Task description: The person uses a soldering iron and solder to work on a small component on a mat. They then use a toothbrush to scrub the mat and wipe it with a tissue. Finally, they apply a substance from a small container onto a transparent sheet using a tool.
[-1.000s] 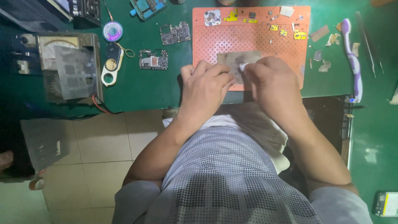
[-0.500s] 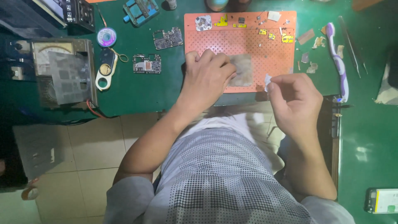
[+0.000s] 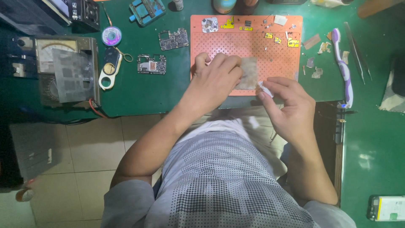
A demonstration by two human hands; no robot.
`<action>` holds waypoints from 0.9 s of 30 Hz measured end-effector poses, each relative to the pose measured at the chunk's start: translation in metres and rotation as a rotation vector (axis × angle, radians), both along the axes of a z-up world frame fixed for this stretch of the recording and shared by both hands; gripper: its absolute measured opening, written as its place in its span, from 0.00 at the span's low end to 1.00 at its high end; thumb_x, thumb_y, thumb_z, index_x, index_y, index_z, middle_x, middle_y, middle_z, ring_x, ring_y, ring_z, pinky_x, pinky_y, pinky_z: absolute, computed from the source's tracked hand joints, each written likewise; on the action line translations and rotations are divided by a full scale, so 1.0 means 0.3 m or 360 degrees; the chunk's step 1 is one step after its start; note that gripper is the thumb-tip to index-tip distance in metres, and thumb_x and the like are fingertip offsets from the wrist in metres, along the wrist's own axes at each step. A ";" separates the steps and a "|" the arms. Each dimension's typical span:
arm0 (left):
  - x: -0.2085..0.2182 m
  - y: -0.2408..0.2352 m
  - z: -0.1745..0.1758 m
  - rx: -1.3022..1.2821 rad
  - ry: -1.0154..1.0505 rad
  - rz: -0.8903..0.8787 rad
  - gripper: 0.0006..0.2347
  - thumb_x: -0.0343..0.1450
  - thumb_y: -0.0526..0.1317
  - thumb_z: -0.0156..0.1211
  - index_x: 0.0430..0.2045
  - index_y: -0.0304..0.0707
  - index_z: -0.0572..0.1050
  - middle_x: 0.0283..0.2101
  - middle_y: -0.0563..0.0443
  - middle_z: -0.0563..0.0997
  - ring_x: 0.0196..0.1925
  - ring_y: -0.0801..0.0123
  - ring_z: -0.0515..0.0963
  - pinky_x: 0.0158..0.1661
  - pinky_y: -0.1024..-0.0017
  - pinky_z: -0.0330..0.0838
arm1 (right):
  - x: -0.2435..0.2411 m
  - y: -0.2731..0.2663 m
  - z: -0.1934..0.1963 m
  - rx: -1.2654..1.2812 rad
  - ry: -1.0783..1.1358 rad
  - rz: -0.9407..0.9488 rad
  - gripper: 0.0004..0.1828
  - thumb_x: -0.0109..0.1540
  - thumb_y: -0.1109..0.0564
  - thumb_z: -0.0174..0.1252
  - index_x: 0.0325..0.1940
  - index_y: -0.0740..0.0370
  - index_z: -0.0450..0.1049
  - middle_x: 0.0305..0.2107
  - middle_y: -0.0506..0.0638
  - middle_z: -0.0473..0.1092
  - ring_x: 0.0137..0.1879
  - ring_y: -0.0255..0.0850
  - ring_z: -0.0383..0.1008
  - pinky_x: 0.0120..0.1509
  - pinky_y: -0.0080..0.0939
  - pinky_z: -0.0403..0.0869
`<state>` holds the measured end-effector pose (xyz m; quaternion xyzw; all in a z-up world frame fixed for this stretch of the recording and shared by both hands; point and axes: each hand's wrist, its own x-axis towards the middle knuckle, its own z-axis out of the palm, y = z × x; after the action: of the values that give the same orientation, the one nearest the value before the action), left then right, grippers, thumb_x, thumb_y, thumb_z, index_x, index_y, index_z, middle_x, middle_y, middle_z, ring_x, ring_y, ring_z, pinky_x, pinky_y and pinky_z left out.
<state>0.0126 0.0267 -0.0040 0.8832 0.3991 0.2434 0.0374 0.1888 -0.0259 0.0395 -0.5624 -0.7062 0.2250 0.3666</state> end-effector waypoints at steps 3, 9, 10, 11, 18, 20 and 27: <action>0.010 0.001 -0.034 0.0035 0.0041 0.0011 0.05 0.68 0.37 0.43 0.23 0.40 0.66 0.32 0.55 0.63 0.35 0.69 0.62 0.37 0.62 0.48 | 0.006 -0.008 0.003 -0.0025 -0.0010 0.0027 0.10 0.54 0.65 0.58 0.40 0.67 0.72 0.37 0.60 0.68 0.40 0.50 0.70 0.39 0.41 0.70; -0.007 0.007 -0.004 0.0032 0.0005 -0.0026 0.05 0.69 0.37 0.41 0.25 0.39 0.66 0.34 0.54 0.62 0.37 0.68 0.61 0.36 0.60 0.47 | 0.013 -0.018 -0.012 -0.0025 -0.0042 0.0027 0.11 0.54 0.65 0.57 0.41 0.67 0.72 0.38 0.60 0.68 0.43 0.52 0.70 0.41 0.42 0.70; -0.007 0.004 0.000 0.0029 0.0004 -0.0025 0.05 0.69 0.37 0.41 0.25 0.39 0.66 0.34 0.54 0.62 0.37 0.68 0.61 0.36 0.60 0.47 | 0.012 -0.019 -0.015 -0.0028 -0.0043 0.0028 0.11 0.54 0.65 0.57 0.41 0.67 0.72 0.38 0.60 0.68 0.43 0.52 0.70 0.41 0.42 0.70; -0.007 0.004 0.005 0.0065 0.0003 -0.0036 0.06 0.69 0.37 0.41 0.24 0.39 0.66 0.33 0.54 0.61 0.37 0.68 0.60 0.36 0.59 0.47 | 0.011 -0.017 -0.018 -0.0032 -0.0067 0.0024 0.11 0.55 0.65 0.57 0.41 0.66 0.72 0.38 0.60 0.68 0.43 0.52 0.70 0.41 0.42 0.70; 0.007 0.005 0.011 0.0240 0.0068 -0.0051 0.06 0.69 0.35 0.41 0.22 0.39 0.66 0.32 0.53 0.62 0.36 0.68 0.61 0.37 0.58 0.46 | -0.014 -0.009 -0.009 0.0032 -0.0165 0.0004 0.11 0.54 0.64 0.59 0.40 0.65 0.73 0.33 0.56 0.69 0.37 0.49 0.71 0.36 0.39 0.71; 0.002 0.010 0.023 0.0289 0.0112 -0.0048 0.05 0.67 0.36 0.44 0.20 0.40 0.66 0.32 0.53 0.62 0.35 0.68 0.60 0.37 0.59 0.46 | -0.011 -0.008 -0.010 0.0034 -0.0163 -0.0002 0.10 0.54 0.63 0.59 0.40 0.64 0.73 0.32 0.55 0.69 0.36 0.48 0.71 0.35 0.38 0.71; -0.049 0.047 0.086 0.0350 0.0344 0.0156 0.03 0.65 0.39 0.48 0.19 0.50 0.65 0.28 0.59 0.64 0.33 0.69 0.64 0.34 0.69 0.51 | -0.026 0.000 0.009 0.0004 -0.0342 0.0108 0.05 0.57 0.63 0.56 0.37 0.60 0.71 0.33 0.47 0.70 0.36 0.36 0.69 0.43 0.33 0.66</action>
<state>-0.0021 0.0407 0.0218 0.8826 0.4143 0.1906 -0.1145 0.1811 -0.0259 0.0423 -0.5585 -0.7603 0.1748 0.2819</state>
